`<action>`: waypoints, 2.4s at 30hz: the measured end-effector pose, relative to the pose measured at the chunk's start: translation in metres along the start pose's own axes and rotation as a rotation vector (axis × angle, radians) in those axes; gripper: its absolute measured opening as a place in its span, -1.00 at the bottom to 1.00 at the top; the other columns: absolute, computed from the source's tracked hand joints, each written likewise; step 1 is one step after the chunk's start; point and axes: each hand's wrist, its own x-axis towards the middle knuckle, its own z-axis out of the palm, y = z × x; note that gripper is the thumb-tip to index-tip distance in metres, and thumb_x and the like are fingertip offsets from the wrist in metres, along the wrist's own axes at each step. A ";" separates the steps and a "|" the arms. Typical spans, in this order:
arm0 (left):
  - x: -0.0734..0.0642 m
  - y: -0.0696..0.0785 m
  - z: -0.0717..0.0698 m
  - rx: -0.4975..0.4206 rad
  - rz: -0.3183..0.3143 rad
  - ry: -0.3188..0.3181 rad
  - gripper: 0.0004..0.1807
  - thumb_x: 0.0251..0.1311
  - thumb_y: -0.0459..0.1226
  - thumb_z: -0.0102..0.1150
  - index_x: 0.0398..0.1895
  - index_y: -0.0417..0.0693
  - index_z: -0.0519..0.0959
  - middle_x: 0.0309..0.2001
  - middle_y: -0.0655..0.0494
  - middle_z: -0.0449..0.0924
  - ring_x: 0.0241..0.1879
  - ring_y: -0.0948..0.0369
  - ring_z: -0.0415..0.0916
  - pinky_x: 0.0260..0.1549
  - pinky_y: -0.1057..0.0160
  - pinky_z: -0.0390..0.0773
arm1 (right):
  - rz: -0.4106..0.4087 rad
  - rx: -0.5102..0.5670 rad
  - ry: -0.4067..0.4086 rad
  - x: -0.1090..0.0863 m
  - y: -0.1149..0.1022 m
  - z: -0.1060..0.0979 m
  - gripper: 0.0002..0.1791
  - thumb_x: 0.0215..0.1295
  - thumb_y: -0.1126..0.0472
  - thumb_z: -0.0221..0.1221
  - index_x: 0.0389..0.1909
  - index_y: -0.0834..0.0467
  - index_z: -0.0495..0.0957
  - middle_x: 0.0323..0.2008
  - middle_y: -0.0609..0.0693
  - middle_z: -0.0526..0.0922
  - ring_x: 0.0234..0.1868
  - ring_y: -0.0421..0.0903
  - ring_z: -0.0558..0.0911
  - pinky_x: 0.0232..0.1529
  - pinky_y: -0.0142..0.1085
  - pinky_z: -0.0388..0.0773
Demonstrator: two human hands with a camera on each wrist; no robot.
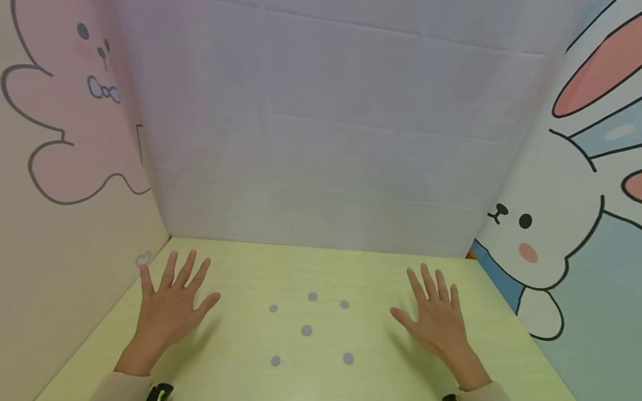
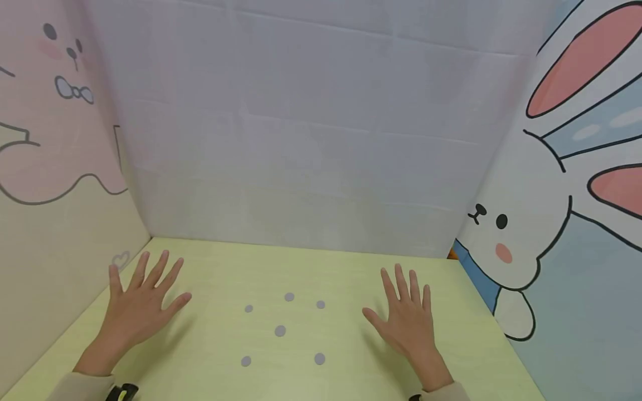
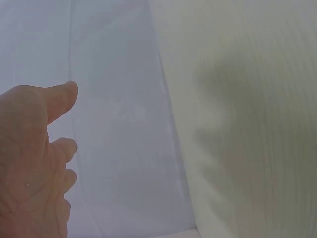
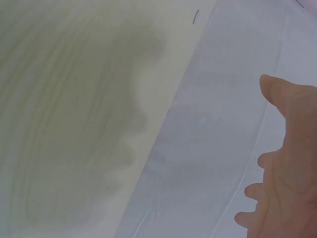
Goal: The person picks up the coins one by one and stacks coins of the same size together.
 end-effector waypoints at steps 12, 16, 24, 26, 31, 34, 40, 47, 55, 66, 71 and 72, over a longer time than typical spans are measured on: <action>0.008 0.010 -0.002 -0.086 -0.003 -0.055 -0.08 0.52 0.32 -0.07 0.76 0.16 -0.04 0.73 -0.12 -0.17 0.70 -0.23 -0.45 0.40 -0.46 -0.73 | -0.016 0.062 0.003 0.013 -0.021 0.005 0.04 0.40 -0.36 0.23 0.70 0.05 0.09 0.68 0.24 0.04 0.66 0.39 0.00 0.49 0.47 -0.02; 0.011 0.013 0.000 -0.159 -0.005 -0.082 -0.07 0.53 0.31 -0.05 0.76 0.17 -0.07 0.73 -0.16 -0.14 0.69 -0.28 -0.35 0.40 -0.53 -0.64 | -0.020 0.111 0.001 0.018 -0.028 0.008 0.02 0.41 -0.34 0.24 0.70 0.06 0.09 0.67 0.26 0.07 0.62 0.41 0.09 0.47 0.46 0.08; 0.020 0.018 0.006 -0.295 0.006 -0.101 -0.10 0.50 0.29 0.04 0.72 0.07 0.12 0.67 -0.23 0.06 0.63 -0.34 -0.08 0.37 -0.65 -0.19 | -0.020 0.253 -0.009 0.026 -0.041 0.016 -0.05 0.44 -0.24 0.29 0.66 0.13 0.18 0.60 0.29 0.23 0.51 0.40 0.33 0.25 0.40 0.44; 0.022 0.019 0.008 -0.320 0.016 -0.097 -0.11 0.50 0.27 0.06 0.71 0.06 0.14 0.66 -0.23 0.10 0.61 -0.34 -0.01 0.37 -0.63 -0.07 | -0.006 0.299 -0.019 0.027 -0.043 0.018 -0.07 0.45 -0.23 0.29 0.65 0.12 0.21 0.60 0.26 0.25 0.50 0.39 0.34 0.23 0.39 0.46; 0.024 0.021 0.011 -0.373 0.024 -0.091 -0.14 0.49 0.24 0.11 0.69 0.08 0.19 0.63 -0.20 0.18 0.55 -0.34 0.16 0.26 -0.59 0.24 | 0.001 0.439 -0.044 0.031 -0.051 0.024 -0.14 0.45 -0.16 0.31 0.62 0.12 0.27 0.54 0.21 0.32 0.50 0.33 0.36 0.27 0.35 0.47; 0.025 0.023 0.013 -0.412 0.019 -0.109 -0.15 0.49 0.25 0.12 0.69 0.12 0.21 0.63 -0.16 0.21 0.52 -0.34 0.20 0.18 -0.61 0.31 | -0.034 0.519 -0.053 0.034 -0.056 0.028 -0.19 0.46 -0.10 0.33 0.59 0.15 0.30 0.48 0.21 0.39 0.45 0.30 0.43 0.29 0.30 0.47; 0.029 0.024 0.019 -0.460 0.033 -0.136 -0.17 0.48 0.26 0.14 0.66 0.13 0.26 0.60 -0.12 0.27 0.51 -0.30 0.25 0.13 -0.59 0.38 | -0.076 0.642 -0.109 0.039 -0.071 0.035 -0.24 0.46 0.00 0.36 0.56 0.17 0.34 0.40 0.20 0.47 0.26 0.23 0.56 0.19 0.19 0.58; 0.033 0.023 0.024 -0.526 0.065 -0.148 -0.21 0.43 0.20 0.26 0.59 0.07 0.39 0.50 -0.13 0.43 0.44 -0.28 0.38 0.17 -0.47 0.45 | -0.097 0.738 -0.174 0.045 -0.091 0.040 -0.33 0.46 0.06 0.36 0.49 0.20 0.44 0.28 0.20 0.56 0.21 0.29 0.59 0.14 0.21 0.61; 0.036 0.027 0.028 -0.566 0.100 -0.154 -0.31 0.35 0.10 0.40 0.47 0.05 0.53 0.39 -0.11 0.55 0.36 -0.25 0.47 0.16 -0.41 0.49 | -0.167 0.766 -0.259 0.053 -0.111 0.052 -0.39 0.50 0.04 0.32 0.43 0.25 0.49 0.24 0.26 0.59 0.19 0.33 0.61 0.11 0.19 0.62; 0.040 0.036 0.039 -0.570 0.109 -0.231 -0.42 0.30 -0.02 0.48 0.35 0.04 0.63 0.31 -0.09 0.62 0.30 -0.21 0.53 0.20 -0.35 0.50 | -0.234 0.677 -0.327 0.064 -0.141 0.065 -0.49 0.43 0.10 0.35 0.29 0.27 0.62 0.09 0.23 0.66 0.05 0.23 0.66 -0.02 -0.13 0.64; 0.041 0.041 0.040 -0.601 0.100 -0.251 -0.50 0.26 -0.08 0.52 0.25 0.05 0.69 0.24 -0.06 0.67 0.25 -0.18 0.57 0.20 -0.31 0.53 | -0.247 0.638 -0.358 0.069 -0.157 0.071 -0.52 0.38 0.14 0.39 0.24 0.27 0.66 0.05 0.21 0.67 0.02 0.20 0.66 -0.04 -0.20 0.62; 0.041 0.042 0.040 -0.608 0.098 -0.256 -0.51 0.26 -0.09 0.52 0.23 0.05 0.70 0.23 -0.05 0.67 0.24 -0.18 0.58 0.19 -0.30 0.54 | -0.249 0.627 -0.362 0.071 -0.160 0.073 -0.53 0.37 0.14 0.39 0.23 0.26 0.67 0.04 0.20 0.67 0.01 0.19 0.66 -0.06 -0.22 0.61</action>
